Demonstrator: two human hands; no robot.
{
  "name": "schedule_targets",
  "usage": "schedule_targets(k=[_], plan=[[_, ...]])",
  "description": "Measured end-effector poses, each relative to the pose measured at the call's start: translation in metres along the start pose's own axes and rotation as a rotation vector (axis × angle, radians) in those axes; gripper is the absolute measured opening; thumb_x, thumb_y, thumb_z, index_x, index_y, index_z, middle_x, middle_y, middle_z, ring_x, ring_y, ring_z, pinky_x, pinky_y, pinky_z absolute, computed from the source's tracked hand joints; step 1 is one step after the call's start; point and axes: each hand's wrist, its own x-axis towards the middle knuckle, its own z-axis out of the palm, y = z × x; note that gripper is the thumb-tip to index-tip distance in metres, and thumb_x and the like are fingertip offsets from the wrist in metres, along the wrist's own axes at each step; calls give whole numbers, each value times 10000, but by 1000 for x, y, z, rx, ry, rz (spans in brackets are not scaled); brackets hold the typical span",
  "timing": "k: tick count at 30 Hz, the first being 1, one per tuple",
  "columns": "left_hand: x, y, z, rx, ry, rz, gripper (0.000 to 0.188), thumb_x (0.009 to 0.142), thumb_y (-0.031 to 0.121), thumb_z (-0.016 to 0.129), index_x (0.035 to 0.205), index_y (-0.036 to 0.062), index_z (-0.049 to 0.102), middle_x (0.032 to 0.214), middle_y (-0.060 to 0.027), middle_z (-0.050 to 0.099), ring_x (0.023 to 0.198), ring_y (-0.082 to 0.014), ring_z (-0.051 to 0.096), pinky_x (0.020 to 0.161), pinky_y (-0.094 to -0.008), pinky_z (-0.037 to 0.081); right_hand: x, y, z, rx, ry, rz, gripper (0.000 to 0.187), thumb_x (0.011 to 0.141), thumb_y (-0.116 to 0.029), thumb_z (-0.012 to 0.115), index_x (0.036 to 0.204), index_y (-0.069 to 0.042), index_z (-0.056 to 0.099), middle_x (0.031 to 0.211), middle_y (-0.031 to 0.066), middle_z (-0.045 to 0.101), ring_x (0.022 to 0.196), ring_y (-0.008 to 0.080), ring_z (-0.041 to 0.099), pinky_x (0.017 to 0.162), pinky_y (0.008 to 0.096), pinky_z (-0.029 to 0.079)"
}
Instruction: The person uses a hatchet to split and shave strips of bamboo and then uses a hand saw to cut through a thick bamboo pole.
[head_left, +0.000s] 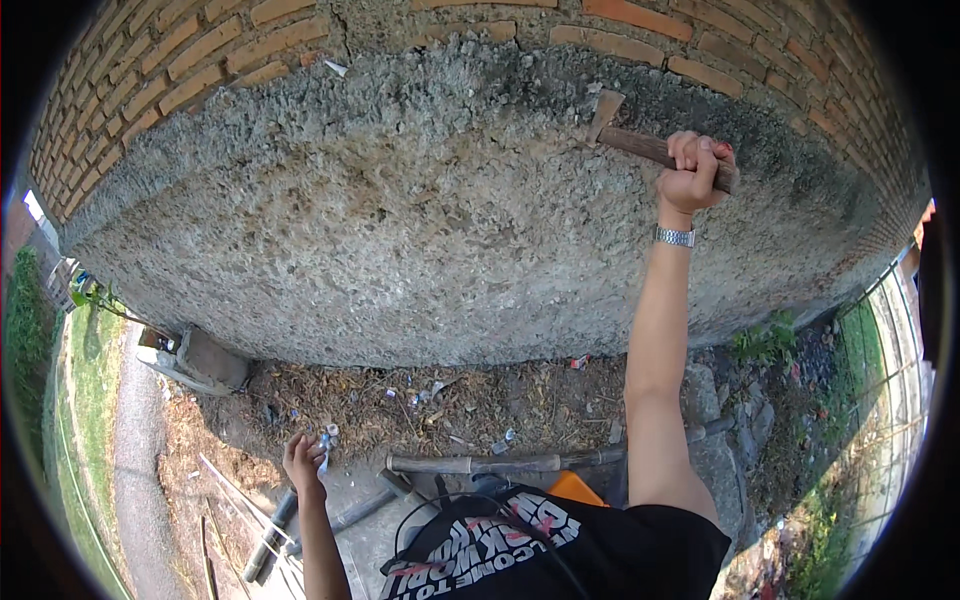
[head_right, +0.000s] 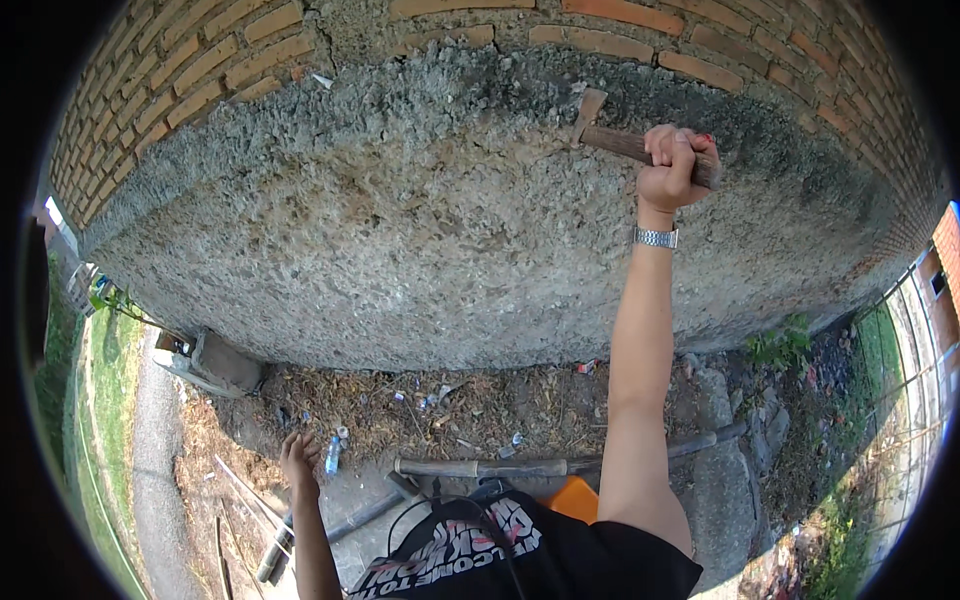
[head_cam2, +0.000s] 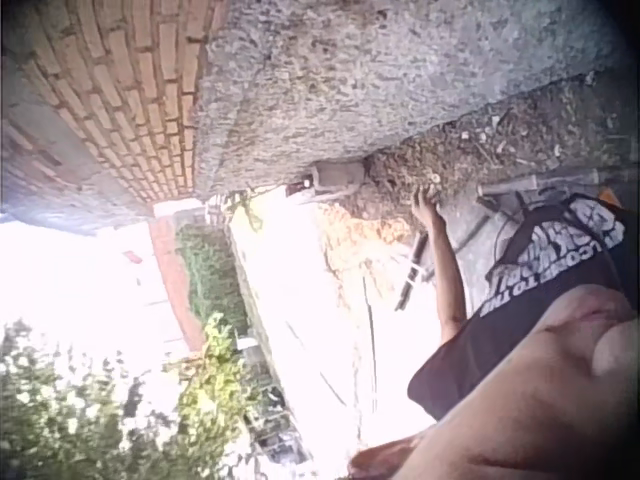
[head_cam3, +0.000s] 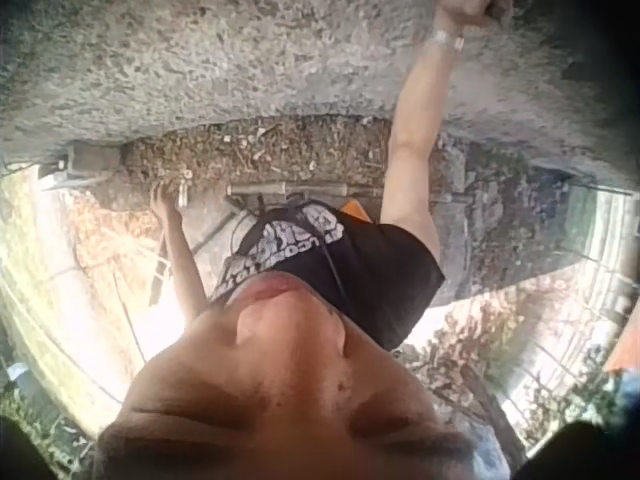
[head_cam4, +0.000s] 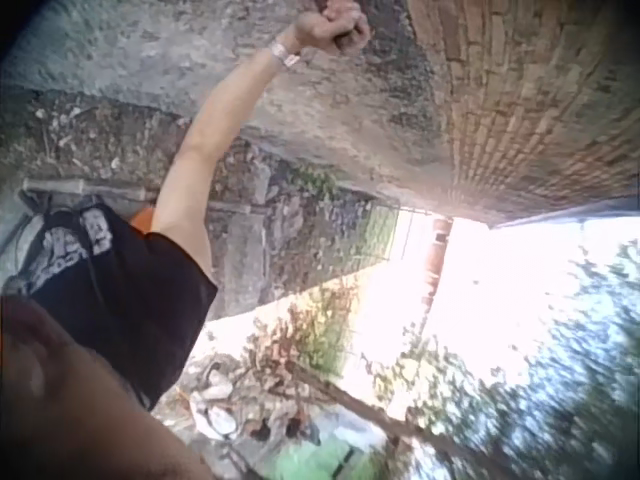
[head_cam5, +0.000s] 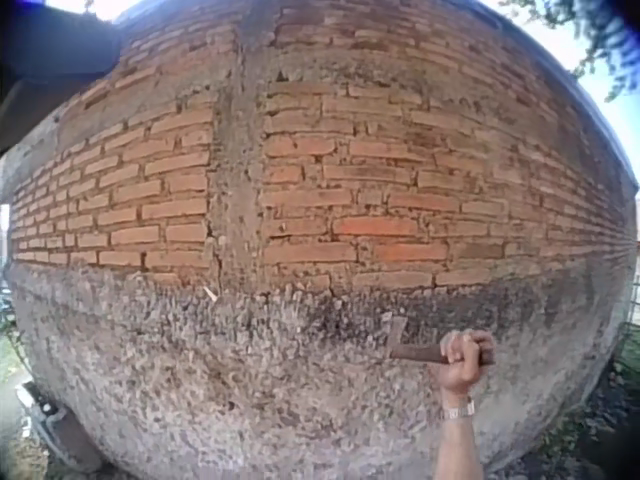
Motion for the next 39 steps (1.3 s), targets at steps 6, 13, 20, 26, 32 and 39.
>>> schedule_targets(k=[6, 13, 20, 26, 32, 39], plan=[[13, 32, 72, 84, -191, 112, 325, 1001, 165, 600, 1286, 11, 566, 1087, -141, 715, 738, -171, 706, 635, -265, 541, 14, -58, -7, 49, -37, 81, 246, 911, -140, 550, 706, -145, 414, 585, -1, 386, 491, 119, 365, 540, 331, 357], [11, 31, 66, 117, -142, 107, 309, 1002, 156, 591, 1275, 14, 570, 1092, -135, 719, 769, -159, 716, 647, -262, 545, 8, -52, -10, 0, -218, -200, 170, 952, -68, 479, 797, -108, 422, 610, 19, 432, 496, 133, 397, 512, 294, 347], [5, 55, 92, 134, -311, 162, 327, 994, 177, 592, 1281, 21, 573, 1102, -132, 710, 760, -137, 686, 671, -253, 537, -2, 14, 19, -169, -143, -242, 219, 896, -47, 580, 700, -20, 488, 592, 71, 536, 519, 177, 505, 522, 348, 436], [-19, 48, 55, 126, -318, 327, 345, 982, 161, 636, 1282, 3, 573, 1093, -148, 716, 782, -153, 700, 691, -276, 548, 33, -123, 27, -21, -234, -209, 242, 895, -71, 541, 663, -49, 474, 565, 26, 437, 497, 156, 427, 530, 354, 401], [-30, 26, 30, 139, -218, 200, 339, 952, 163, 670, 1237, -8, 603, 1029, -137, 722, 769, -151, 688, 688, -282, 546, -11, 27, -21, -321, -164, -370, 232, 842, -61, 680, 661, -32, 538, 622, 66, 584, 541, 193, 555, 573, 349, 470], [-91, 85, 97, 86, -482, 415, 266, 1019, 139, 588, 1244, -4, 596, 1074, -143, 725, 833, -172, 702, 761, -299, 549, -2, -38, 53, 75, -33, 52, 237, 802, -104, 690, 664, -117, 498, 587, -5, 509, 486, 157, 445, 567, 318, 408]])
